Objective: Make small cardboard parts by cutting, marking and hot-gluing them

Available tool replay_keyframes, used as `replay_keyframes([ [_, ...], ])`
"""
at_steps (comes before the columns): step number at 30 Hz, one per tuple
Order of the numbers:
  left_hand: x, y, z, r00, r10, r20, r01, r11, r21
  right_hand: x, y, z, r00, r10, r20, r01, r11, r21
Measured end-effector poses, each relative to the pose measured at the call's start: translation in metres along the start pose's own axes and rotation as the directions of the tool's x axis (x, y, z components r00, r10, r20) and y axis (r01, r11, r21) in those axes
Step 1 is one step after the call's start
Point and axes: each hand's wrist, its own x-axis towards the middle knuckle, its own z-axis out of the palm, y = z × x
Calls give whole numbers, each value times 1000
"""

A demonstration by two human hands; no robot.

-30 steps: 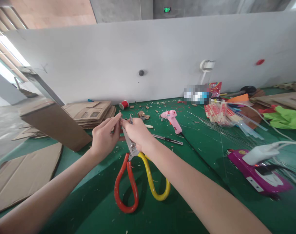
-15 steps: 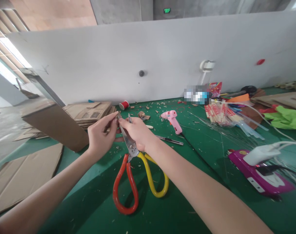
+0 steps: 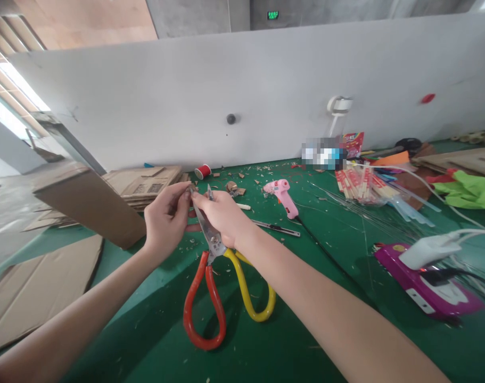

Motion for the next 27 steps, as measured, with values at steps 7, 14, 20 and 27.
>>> replay_keyframes([
  [7,5,-1,-5,950,311,-1,-296,905,306,0,1,1,1000,-2,-21,1,1000,-13],
  [14,4,-10,-6,919,391,58,-385,854,349,1,2,3,999,2,-47,-4,1000,-29],
  [20,6,-13,-8,857,500,121,-501,759,416,4,4,4,995,-11,-102,6,998,-57],
  [27,5,-5,-8,908,418,17,-386,822,418,2,4,1,999,-7,-47,7,1000,8],
])
